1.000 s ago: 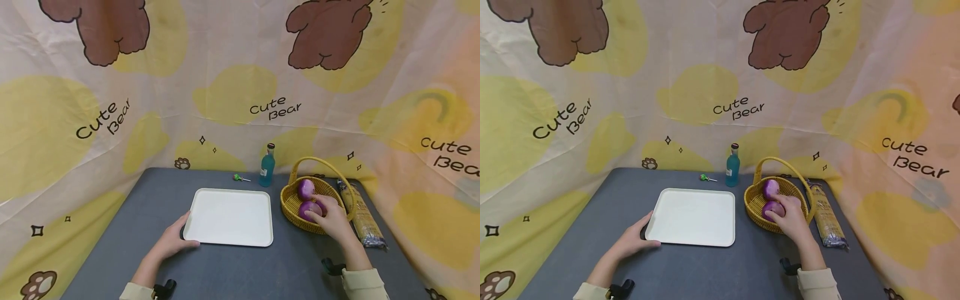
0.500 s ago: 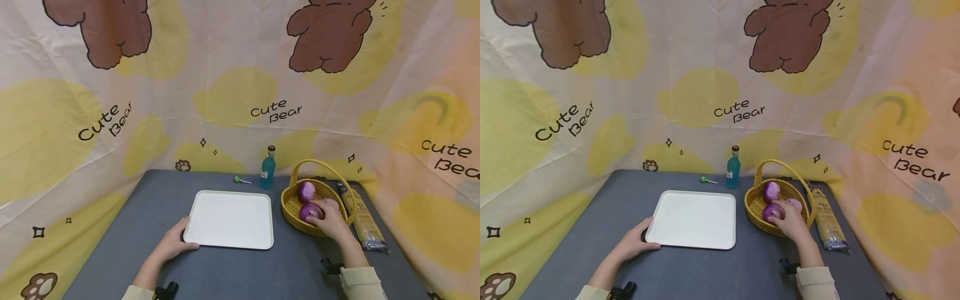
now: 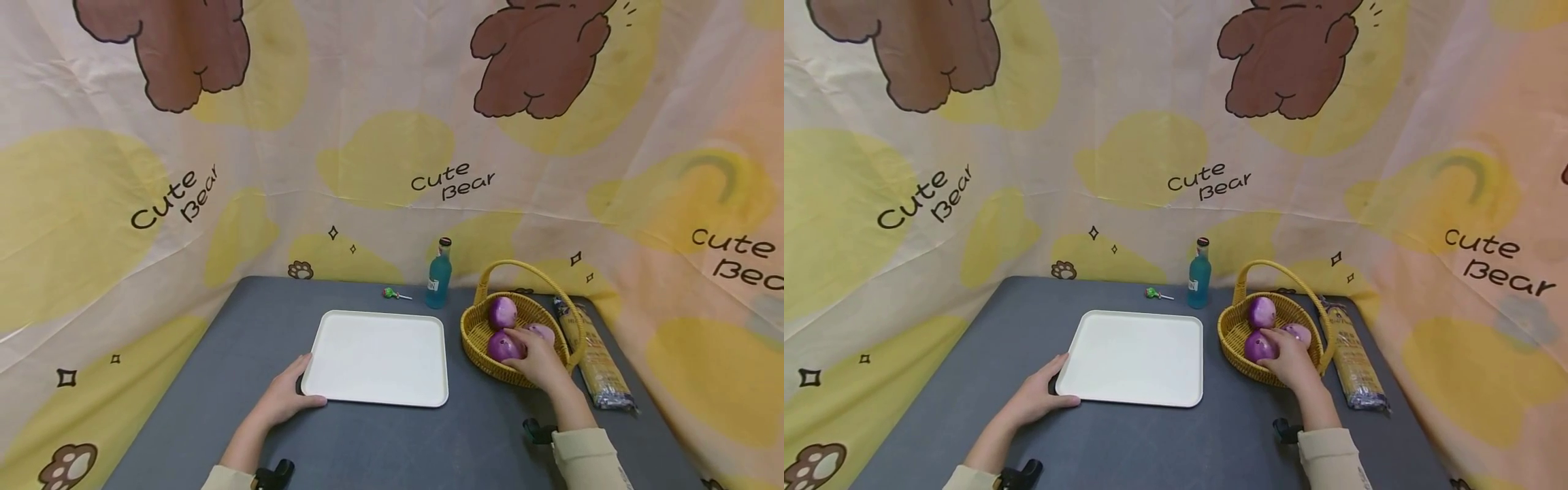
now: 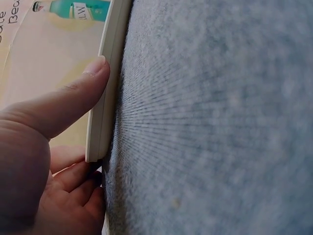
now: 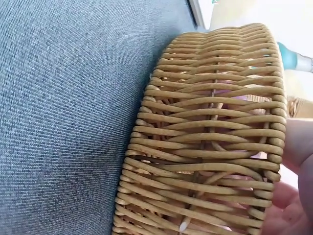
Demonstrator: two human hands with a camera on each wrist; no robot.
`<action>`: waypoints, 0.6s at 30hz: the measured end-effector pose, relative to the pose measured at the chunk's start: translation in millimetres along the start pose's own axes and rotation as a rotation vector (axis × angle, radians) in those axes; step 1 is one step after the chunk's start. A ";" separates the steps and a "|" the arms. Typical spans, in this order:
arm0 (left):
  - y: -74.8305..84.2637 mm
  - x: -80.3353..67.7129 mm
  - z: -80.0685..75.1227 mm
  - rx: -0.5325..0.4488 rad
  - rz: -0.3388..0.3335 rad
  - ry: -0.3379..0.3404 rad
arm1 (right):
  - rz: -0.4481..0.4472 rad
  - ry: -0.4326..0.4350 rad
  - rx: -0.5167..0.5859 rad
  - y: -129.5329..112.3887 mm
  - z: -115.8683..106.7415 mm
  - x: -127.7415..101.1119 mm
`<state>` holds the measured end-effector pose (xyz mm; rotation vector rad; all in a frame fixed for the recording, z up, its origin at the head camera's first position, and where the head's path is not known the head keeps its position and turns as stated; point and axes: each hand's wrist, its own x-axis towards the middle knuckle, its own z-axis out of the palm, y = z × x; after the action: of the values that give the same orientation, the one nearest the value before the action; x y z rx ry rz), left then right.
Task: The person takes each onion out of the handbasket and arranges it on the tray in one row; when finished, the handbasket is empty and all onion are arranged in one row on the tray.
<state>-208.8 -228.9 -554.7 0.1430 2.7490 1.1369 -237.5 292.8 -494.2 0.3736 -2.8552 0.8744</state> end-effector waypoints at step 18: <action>-5.4 1.6 1.0 0.013 0.000 0.019 | 0.097 0.045 -0.006 -5.5 -2.0 0.9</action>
<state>-210.3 -231.8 -559.4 0.1349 2.7733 1.1264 -236.7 289.4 -489.4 0.2134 -2.8539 0.8791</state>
